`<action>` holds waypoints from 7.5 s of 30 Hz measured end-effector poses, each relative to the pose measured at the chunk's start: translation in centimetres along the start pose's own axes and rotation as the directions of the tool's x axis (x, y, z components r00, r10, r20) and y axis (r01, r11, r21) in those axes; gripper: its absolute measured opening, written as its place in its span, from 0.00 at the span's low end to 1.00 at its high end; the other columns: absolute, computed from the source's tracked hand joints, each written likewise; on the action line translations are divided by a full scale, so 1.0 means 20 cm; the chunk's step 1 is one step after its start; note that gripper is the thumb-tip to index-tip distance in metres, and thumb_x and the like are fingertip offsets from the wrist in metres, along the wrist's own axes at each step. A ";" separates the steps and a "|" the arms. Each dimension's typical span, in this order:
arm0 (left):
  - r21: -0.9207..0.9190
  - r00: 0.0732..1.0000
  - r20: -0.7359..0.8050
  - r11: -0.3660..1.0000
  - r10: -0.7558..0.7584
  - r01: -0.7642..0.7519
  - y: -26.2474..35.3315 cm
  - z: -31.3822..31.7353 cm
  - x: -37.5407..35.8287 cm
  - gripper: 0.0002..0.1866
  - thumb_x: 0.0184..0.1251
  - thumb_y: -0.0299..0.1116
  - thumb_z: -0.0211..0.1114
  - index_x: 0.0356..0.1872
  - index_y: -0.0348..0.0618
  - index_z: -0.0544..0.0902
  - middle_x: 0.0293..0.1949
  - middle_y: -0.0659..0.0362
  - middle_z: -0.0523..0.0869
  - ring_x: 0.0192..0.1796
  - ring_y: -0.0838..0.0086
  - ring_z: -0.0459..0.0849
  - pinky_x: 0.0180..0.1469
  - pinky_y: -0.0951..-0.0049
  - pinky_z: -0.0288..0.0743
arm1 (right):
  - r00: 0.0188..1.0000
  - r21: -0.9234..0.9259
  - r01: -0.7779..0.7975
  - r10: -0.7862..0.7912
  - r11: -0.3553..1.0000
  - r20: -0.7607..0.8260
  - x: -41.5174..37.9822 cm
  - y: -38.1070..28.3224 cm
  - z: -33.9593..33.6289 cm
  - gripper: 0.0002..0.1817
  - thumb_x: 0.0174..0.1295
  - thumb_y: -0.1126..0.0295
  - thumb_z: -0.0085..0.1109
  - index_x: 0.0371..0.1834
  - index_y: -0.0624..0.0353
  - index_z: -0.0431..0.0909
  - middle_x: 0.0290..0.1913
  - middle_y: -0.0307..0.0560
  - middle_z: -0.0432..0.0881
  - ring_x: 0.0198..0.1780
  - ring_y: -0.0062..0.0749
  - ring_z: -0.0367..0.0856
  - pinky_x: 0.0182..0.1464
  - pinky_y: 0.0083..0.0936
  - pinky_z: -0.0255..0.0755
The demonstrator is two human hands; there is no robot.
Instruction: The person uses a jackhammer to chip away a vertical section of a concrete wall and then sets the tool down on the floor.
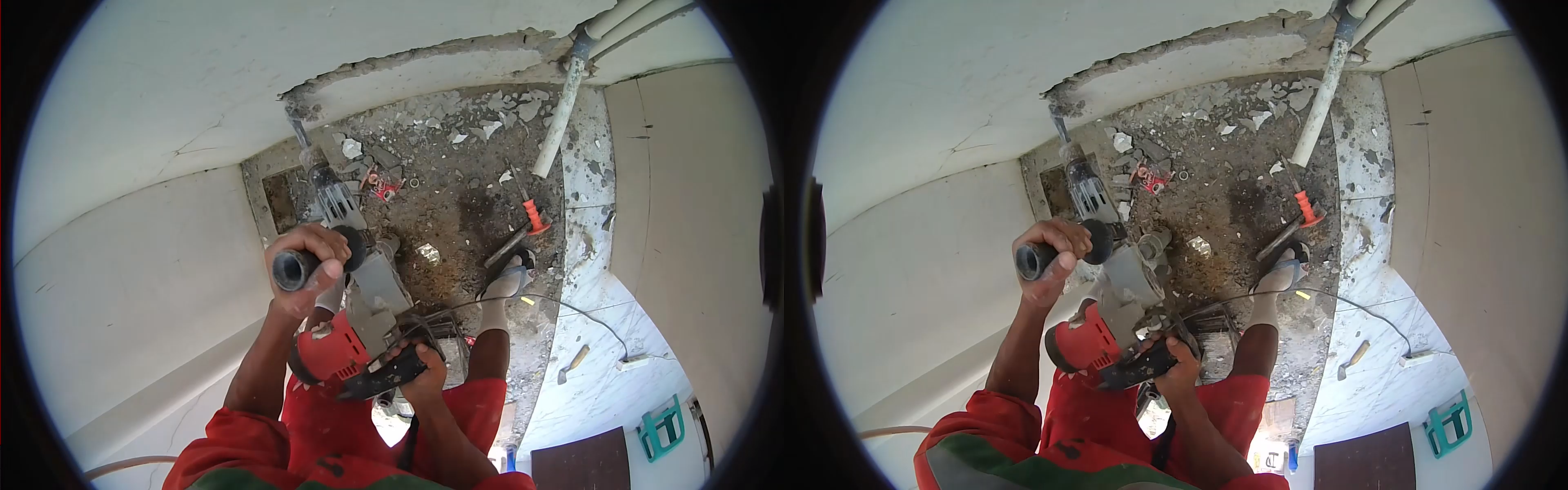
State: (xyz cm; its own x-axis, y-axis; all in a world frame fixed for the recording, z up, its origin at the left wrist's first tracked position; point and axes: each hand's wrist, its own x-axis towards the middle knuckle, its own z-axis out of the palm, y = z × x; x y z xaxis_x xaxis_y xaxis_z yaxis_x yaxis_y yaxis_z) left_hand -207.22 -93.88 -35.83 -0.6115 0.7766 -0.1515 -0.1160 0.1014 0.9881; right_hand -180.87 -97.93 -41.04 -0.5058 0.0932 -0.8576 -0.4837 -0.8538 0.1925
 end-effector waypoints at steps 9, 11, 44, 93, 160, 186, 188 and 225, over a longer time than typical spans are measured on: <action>0.175 0.987 0.160 0.984 -0.013 -0.015 0.06 0.25 -0.16 0.08 0.50 0.20 0.69 0.23 0.39 0.76 0.25 0.57 0.80 0.27 0.71 0.79 0.37 0.70 0.76 | 0.982 -0.167 0.124 -0.145 0.978 -0.124 -0.22 -0.20 -0.17 0.13 0.60 0.60 0.58 0.42 0.57 0.75 0.37 0.50 0.81 0.38 0.42 0.82 0.43 0.41 0.79; 0.194 0.981 0.193 0.980 0.011 -0.050 0.07 0.38 -0.03 0.08 0.51 0.20 0.69 0.23 0.39 0.76 0.24 0.59 0.80 0.26 0.74 0.79 0.35 0.72 0.74 | 0.974 -0.212 0.208 -0.222 0.955 -0.048 -0.22 -0.34 -0.04 0.13 0.62 0.59 0.56 0.41 0.57 0.75 0.35 0.50 0.81 0.36 0.41 0.82 0.41 0.40 0.79; -0.003 0.968 -0.249 0.999 0.041 -0.043 0.14 0.63 0.70 0.09 0.54 0.28 0.73 0.28 0.38 0.80 0.30 0.59 0.84 0.31 0.79 0.80 0.37 0.75 0.76 | 0.928 -0.660 0.316 -0.367 0.682 0.065 -0.04 -1.36 0.99 0.14 0.64 0.58 0.60 0.34 0.59 0.74 0.29 0.47 0.79 0.27 0.33 0.80 0.30 0.31 0.79; -0.034 0.986 -0.080 0.988 0.145 -0.148 -0.05 0.23 0.41 0.09 0.59 0.29 0.71 0.26 0.37 0.80 0.31 0.55 0.85 0.36 0.70 0.84 0.45 0.68 0.77 | 0.962 -0.463 0.224 -0.272 0.858 -0.038 0.11 -0.79 0.58 0.12 0.59 0.65 0.64 0.39 0.61 0.77 0.30 0.47 0.79 0.30 0.37 0.82 0.34 0.34 0.80; 0.118 0.597 0.795 0.939 0.106 -0.323 -0.16 0.51 0.59 0.11 0.50 0.18 0.72 0.30 0.39 0.77 0.28 0.57 0.81 0.34 0.71 0.81 0.42 0.67 0.75 | 0.857 0.723 0.275 -0.502 0.634 0.114 0.79 0.47 0.33 0.11 0.53 0.67 0.61 0.40 0.55 0.80 0.38 0.45 0.80 0.42 0.42 0.80 0.49 0.43 0.76; 0.335 0.496 0.868 0.762 -0.021 -0.555 -0.28 0.50 0.61 0.12 0.48 0.14 0.69 0.30 0.39 0.76 0.31 0.57 0.82 0.35 0.72 0.81 0.40 0.73 0.75 | 0.962 0.764 0.043 -0.232 0.643 0.141 1.08 0.46 0.31 0.08 0.52 0.65 0.57 0.32 0.56 0.74 0.30 0.42 0.75 0.34 0.39 0.78 0.42 0.47 0.75; 0.303 0.471 0.882 0.780 -0.012 -0.547 -0.30 0.45 0.67 0.12 0.48 0.14 0.69 0.30 0.39 0.77 0.31 0.56 0.82 0.35 0.70 0.82 0.40 0.72 0.75 | 0.965 0.768 0.074 -0.239 0.637 0.105 1.13 0.47 0.39 0.09 0.51 0.65 0.57 0.33 0.55 0.74 0.30 0.43 0.75 0.35 0.38 0.77 0.43 0.44 0.74; 0.432 0.713 0.695 0.848 -0.096 -0.307 -0.07 0.54 0.41 0.13 0.47 0.12 0.67 0.32 0.39 0.77 0.33 0.55 0.83 0.38 0.69 0.83 0.47 0.66 0.76 | 0.982 0.743 0.114 -0.190 0.659 0.017 0.60 0.44 0.17 0.07 0.53 0.70 0.58 0.35 0.56 0.76 0.30 0.43 0.77 0.35 0.40 0.80 0.41 0.41 0.77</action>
State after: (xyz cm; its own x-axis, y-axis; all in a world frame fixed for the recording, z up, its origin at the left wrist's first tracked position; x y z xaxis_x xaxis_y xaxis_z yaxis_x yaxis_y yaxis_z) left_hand -203.67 -81.01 -38.24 0.1188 0.9758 -0.1833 0.4273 0.1164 0.8966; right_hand -193.70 -102.62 -47.92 -0.4171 0.2624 -0.8701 -0.9076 -0.1712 0.3834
